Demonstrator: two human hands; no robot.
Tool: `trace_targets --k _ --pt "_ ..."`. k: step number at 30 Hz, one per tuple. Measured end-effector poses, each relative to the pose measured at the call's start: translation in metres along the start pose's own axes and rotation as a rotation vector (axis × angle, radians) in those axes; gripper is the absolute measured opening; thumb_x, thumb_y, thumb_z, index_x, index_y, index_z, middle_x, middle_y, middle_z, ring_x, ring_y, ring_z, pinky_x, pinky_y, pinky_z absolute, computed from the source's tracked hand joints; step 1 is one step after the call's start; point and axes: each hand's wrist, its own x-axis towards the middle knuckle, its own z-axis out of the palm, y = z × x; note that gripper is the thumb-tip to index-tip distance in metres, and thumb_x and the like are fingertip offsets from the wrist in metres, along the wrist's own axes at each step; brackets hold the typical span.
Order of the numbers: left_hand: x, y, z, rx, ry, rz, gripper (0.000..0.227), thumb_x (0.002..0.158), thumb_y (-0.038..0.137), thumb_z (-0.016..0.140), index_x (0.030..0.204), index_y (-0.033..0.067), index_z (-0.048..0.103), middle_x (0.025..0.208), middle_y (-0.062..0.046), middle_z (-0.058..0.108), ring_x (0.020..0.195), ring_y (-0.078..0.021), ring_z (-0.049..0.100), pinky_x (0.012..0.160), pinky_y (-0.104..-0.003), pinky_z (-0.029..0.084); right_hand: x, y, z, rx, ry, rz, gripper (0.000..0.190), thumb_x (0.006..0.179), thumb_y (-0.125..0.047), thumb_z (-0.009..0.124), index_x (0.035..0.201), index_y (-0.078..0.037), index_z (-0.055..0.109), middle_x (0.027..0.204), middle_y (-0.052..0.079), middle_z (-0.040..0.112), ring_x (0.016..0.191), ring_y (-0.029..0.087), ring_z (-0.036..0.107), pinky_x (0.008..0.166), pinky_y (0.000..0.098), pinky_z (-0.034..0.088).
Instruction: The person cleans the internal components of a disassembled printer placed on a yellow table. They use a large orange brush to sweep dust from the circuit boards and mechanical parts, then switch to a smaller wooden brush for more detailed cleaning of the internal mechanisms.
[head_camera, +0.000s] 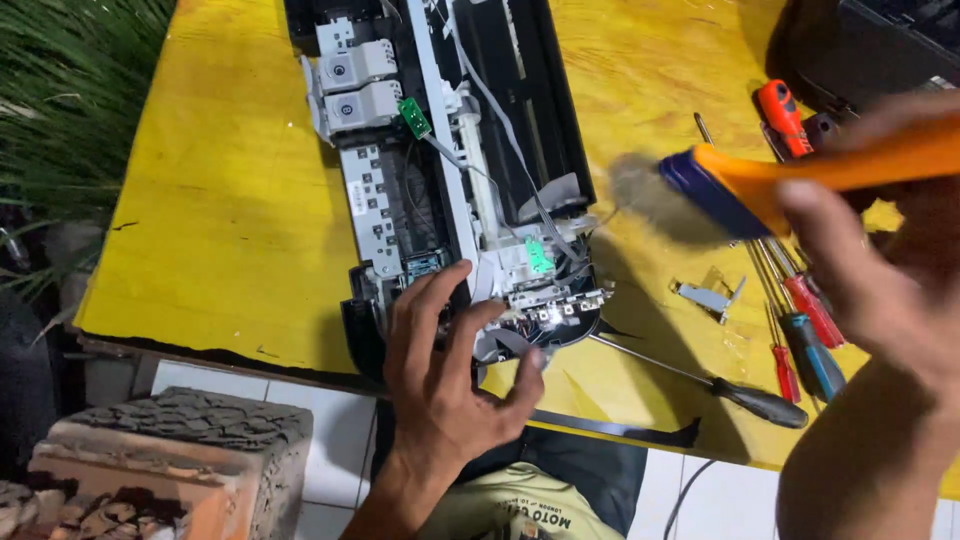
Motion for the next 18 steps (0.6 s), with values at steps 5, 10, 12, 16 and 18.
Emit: trace_targets --k 5,10,12,16,18 --pt "0.003 0.004 0.006 0.147 -0.07 -0.025 0.058 0.08 0.06 0.081 0.093 0.0079 0.059 0.124 -0.017 0.058 0.107 -0.0351 0.061 0.088 -0.049 0.051 0.025 -0.02 0.061 0.21 -0.124 -0.144 0.027 0.098 -0.004 0.072 0.116 0.001 0.052 0.11 0.014 0.057 0.084 0.021 0.063 0.072 0.0297 0.056" --pt "-0.006 0.0 0.005 0.27 -0.12 0.056 0.034 0.082 0.032 0.084 0.097 0.0114 0.062 0.122 -0.014 0.057 0.108 -0.0347 0.062 0.087 -0.048 0.054 0.023 0.006 0.044 -0.283 -0.293 -0.157 0.023 0.098 -0.022 0.072 0.114 -0.008 0.067 0.077 0.006 0.066 0.046 0.018 0.053 0.053 0.0372 0.043" --pt "-0.01 -0.004 0.008 0.162 -0.18 0.05 0.018 0.088 0.01 0.08 0.101 0.0076 0.067 0.126 -0.018 0.05 0.112 -0.0328 0.06 0.093 -0.044 0.057 0.02 -0.008 0.032 -0.219 -0.058 -0.225 0.023 0.104 0.004 0.081 0.117 0.005 0.062 0.117 0.016 0.071 0.065 0.02 0.056 0.066 0.0322 0.044" --pt "0.0 -0.003 -0.005 0.117 -0.263 0.111 0.035 0.083 -0.005 0.073 0.115 0.0078 0.066 0.131 -0.023 0.05 0.118 -0.0404 0.06 0.097 -0.049 0.058 0.032 -0.021 0.047 0.235 -0.014 -0.22 0.026 0.102 0.006 0.069 0.115 0.012 0.048 0.111 0.023 0.05 0.085 0.025 0.053 0.063 0.0261 0.053" --pt "0.004 -0.004 -0.012 0.176 -0.392 0.223 0.032 0.083 0.002 0.07 0.115 0.0049 0.07 0.137 -0.021 0.051 0.107 -0.0444 0.057 0.082 -0.054 0.059 0.037 -0.034 0.063 0.352 -0.086 -0.174 0.014 0.101 -0.001 0.064 0.104 0.007 0.054 0.089 0.013 0.055 0.064 0.015 0.051 0.052 0.0227 0.047"
